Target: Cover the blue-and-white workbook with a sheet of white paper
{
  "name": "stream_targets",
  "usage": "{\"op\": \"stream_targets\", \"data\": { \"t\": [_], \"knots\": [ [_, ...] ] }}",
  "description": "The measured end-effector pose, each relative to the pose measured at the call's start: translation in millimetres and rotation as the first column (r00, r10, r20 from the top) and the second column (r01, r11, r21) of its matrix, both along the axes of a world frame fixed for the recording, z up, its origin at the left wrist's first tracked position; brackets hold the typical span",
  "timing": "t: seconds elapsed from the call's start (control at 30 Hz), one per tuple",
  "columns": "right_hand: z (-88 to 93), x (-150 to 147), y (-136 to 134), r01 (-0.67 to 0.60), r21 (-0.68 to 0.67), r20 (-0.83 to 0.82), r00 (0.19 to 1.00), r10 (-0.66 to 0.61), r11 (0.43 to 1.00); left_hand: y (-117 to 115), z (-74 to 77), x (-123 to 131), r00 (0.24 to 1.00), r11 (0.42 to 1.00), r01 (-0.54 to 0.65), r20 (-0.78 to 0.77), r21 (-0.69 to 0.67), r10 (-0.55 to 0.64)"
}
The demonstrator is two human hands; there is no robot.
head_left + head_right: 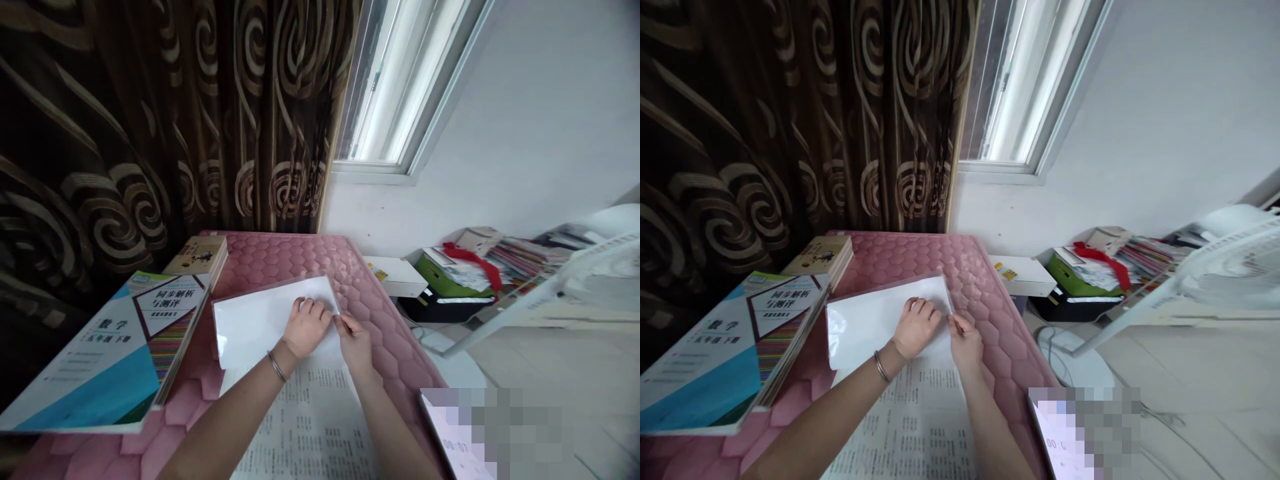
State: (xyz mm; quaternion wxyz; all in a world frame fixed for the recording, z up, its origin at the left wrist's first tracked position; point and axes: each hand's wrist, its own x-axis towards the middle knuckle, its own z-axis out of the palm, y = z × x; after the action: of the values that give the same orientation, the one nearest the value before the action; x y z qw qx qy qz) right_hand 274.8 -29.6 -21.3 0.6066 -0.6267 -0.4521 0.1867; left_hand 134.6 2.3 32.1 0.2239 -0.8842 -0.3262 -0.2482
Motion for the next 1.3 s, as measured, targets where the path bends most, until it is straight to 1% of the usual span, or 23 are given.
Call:
{"op": "stream_targets", "data": {
  "t": [0.13, 0.37, 0.5, 0.6, 0.7, 0.83, 0.9, 1.0, 1.1, 1.2, 1.3],
  "knots": [
    [0.0, -2, -14, 0.011, -0.066, 0.02, 1.0, -0.01, 0.998, -5, -1.9, 0, 1.0, 1.0, 0.003, -0.014, -0.015, -0.003],
    [1.0, -8, -33, 0.088, -0.115, 0.078, 0.994, -0.079, 0.99, -12, -6.1, 6, 0.999, 1.0, 0.012, -0.031, -0.016, -0.013],
    [2.5, -8, -31, 0.075, -0.039, 0.047, 0.996, -0.073, 0.996, -14, -6.5, 5, 0.999, 0.999, 0.034, -0.038, 0.001, -0.034],
    [4.6, -9, -25, 0.08, 0.031, 0.013, 0.997, -0.081, 0.996, -16, -2.6, 3, 0.998, 0.999, 0.048, -0.041, -0.004, -0.049],
    [6.5, -11, -18, 0.11, 0.085, 0.016, 0.994, -0.112, 0.99, -16, 2.0, 0, 0.995, 0.998, 0.057, -0.078, -0.024, -0.059],
    [6.1, -12, -14, 0.117, 0.13, 0.013, 0.993, -0.119, 0.985, -14, 2.0, -5, 0.995, 0.999, 0.036, -0.092, -0.02, -0.038],
    [4.3, -12, -17, 0.096, 0.101, 0.019, 0.995, -0.099, 0.99, -13, -0.2, -6, 0.997, 1.0, 0.019, -0.07, -0.014, -0.02],
    [0.9, -11, -27, 0.057, 0.018, 0.059, 0.997, -0.058, 0.998, -14, -3.5, -4, 0.999, 1.0, 0.02, -0.035, -0.002, -0.02],
    [-2.0, -12, -36, 0.101, -0.033, 0.068, 0.993, -0.099, 0.994, -18, -5.6, 1, 0.998, 0.999, 0.046, -0.046, 0.003, -0.046],
    [-4.9, -13, -38, 0.162, -0.019, 0.039, 0.986, -0.161, 0.987, -20, -7.2, 3, 0.997, 0.999, 0.042, -0.065, -0.006, -0.042],
    [-8.4, -12, -37, 0.157, 0.012, -0.005, 0.988, -0.157, 0.988, -18, -8.2, 3, 0.997, 1.0, 0.006, -0.076, -0.01, -0.007]
  ]
}}
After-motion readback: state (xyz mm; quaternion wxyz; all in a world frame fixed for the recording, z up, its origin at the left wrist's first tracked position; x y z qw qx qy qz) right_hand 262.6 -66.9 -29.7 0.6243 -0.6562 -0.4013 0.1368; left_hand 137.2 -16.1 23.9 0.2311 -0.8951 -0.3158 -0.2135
